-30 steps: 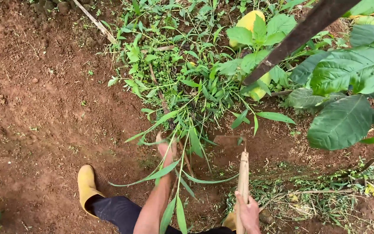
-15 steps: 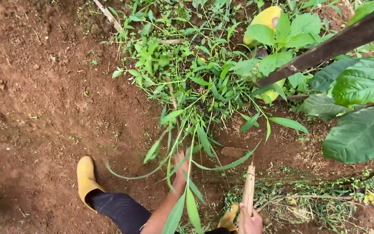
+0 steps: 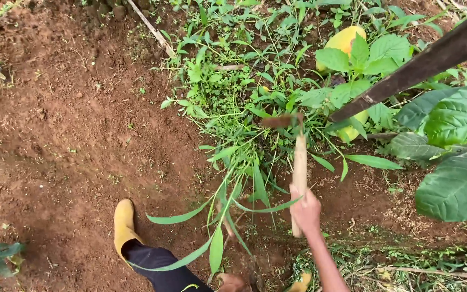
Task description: The person uses a hoe to loosen soil and uproot weeds in a garden bed. They repeatedly strike the ground near the base of the plants and pull the loosened weeds away by hand, clearing the area around the crops.
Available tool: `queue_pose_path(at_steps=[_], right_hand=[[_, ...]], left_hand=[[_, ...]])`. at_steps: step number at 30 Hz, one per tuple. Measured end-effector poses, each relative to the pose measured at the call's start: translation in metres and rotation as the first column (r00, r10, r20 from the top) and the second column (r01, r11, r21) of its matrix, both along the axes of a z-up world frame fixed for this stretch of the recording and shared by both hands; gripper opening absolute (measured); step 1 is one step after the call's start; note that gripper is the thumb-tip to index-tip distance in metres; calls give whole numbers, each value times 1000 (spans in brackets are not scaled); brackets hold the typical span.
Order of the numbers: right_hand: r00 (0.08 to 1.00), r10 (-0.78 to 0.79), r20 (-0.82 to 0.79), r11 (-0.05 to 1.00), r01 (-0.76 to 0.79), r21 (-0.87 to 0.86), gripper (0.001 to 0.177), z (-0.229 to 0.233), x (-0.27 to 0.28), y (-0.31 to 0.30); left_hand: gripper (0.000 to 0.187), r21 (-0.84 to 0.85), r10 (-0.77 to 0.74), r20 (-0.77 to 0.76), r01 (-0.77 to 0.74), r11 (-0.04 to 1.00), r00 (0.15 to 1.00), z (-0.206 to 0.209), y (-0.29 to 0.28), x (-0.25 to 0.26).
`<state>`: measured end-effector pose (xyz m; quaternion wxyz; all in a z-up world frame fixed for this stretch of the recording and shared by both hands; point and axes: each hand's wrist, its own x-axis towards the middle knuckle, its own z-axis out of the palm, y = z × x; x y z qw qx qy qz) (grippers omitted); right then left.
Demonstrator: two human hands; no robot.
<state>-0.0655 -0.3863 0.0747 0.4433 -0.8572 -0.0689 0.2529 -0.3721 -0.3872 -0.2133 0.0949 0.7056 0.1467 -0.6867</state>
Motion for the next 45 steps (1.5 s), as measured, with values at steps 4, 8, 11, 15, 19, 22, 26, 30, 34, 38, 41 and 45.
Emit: queue_pose_path(at_steps=[4,8,11,15,19,22,26,30,34,38,41,45], right_hand=[[994,51,94,994,-42,-99,44,-37,43,76],[994,100,46,967,-87,-239,25,-113,9,38],[984,120,128,966,-86,-244,40,-162,-17,-10],[999,-1,-39,988,-5,-156,40,-109,-40,-36],[999,-42,3,970,42,-241,42,-73,-31,-39],[980,-18,199,986,51,-158,36,-27,-4,-7],[958,7,288,998,12,-64,33,22,35,42],[958,155,241,953,-81,-292,40,-23,19,26],[986,109,124,940,-62,-336,43,-21,-32,-1],[986,110,123,937,-61,-343,47,-124,-54,-61],[990,61,126,955,-21,-296,47,-109,-47,-61],[982,7,191,985,26,-171,40,-4,-4,-23]], left_hand=[[71,0,219,24,-219,976,975,125,53,46],[32,148,763,140,-775,614,631,9,58,3],[31,110,800,191,-822,559,569,10,56,-2],[33,42,837,282,-878,477,468,13,63,8],[45,-73,879,354,-928,366,319,22,70,18],[38,-60,862,318,-898,435,396,0,63,15],[35,-75,794,340,-828,556,503,-1,64,25],[52,-181,792,392,-805,565,468,14,52,26],[72,-260,768,466,-761,594,440,32,73,29],[88,-269,823,461,-832,486,332,35,49,96],[104,-824,819,125,-518,-229,-560,171,63,181],[103,-717,617,-139,-351,-602,-775,287,118,237]])
